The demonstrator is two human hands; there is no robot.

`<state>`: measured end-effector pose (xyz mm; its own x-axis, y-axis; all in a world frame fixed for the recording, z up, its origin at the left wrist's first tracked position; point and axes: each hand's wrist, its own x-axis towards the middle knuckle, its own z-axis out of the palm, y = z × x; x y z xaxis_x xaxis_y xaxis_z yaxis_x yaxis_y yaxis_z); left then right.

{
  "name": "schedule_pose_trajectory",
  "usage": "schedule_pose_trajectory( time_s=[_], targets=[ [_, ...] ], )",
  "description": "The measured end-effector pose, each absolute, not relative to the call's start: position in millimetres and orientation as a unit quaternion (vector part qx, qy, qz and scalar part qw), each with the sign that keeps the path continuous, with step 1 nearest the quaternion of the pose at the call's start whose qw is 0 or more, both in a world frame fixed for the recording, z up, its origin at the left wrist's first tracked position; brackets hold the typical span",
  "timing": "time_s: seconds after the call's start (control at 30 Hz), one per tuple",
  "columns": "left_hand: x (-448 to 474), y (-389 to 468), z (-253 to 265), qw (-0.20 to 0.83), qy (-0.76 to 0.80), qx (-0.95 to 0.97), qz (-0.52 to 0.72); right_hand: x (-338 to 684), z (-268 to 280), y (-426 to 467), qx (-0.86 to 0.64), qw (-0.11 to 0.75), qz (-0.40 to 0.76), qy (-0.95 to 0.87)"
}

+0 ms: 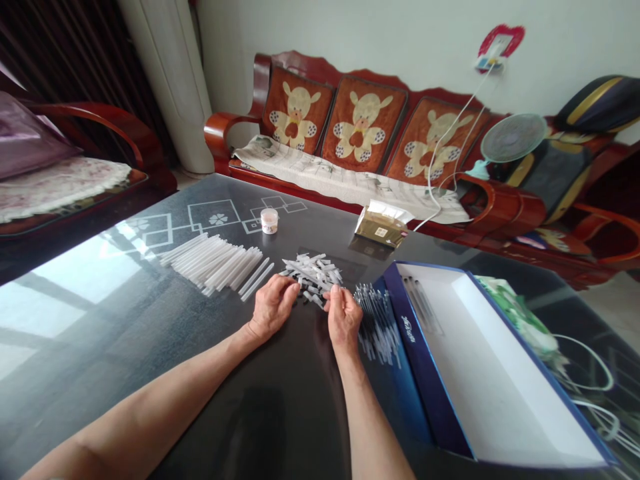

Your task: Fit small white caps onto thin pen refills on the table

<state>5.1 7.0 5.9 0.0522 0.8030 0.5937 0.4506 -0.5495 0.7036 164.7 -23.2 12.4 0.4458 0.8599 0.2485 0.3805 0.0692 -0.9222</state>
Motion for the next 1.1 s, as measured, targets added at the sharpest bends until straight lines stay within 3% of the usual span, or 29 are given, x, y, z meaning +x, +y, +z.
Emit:
schedule_pose_trajectory(
  time_s=[0.23,0.37,0.57,0.7,0.83,0.93,1.1],
  targets=[
    [5.3,18.1,8.1,0.513,0.424,0.484,0.568,138.4,14.5,-32.2,-0.561,0.474,0.278,-0.619],
    [6.8,22.8,10.6,0.593,0.364,0.415,0.586,142.4,13.2,-29.9,-0.545,0.438,0.148,-0.699],
    [3.6,24.1,-0.5,0.442,0.422,0.563,0.557,159.9,5.1,-23.5,-0.576,0.287,-0.007,-0.765],
    [2.1,22.4,-5.8,0.3,0.448,0.658,0.526,158.8,3.9,-21.0,-0.58,0.261,-0.029,-0.771],
    [2.4,19.4,-4.5,0.189,0.44,0.729,0.488,157.5,1.7,-17.8,-0.568,0.385,0.016,-0.727],
    [2.9,16.2,-3.1,0.154,0.447,0.767,0.433,158.8,-3.7,-14.8,-0.577,0.51,0.129,-0.625],
    [4.1,12.4,-4.9,0.124,0.448,0.805,0.369,163.5,-8.1,-10.9,-0.589,0.598,0.282,-0.465]
  ],
)
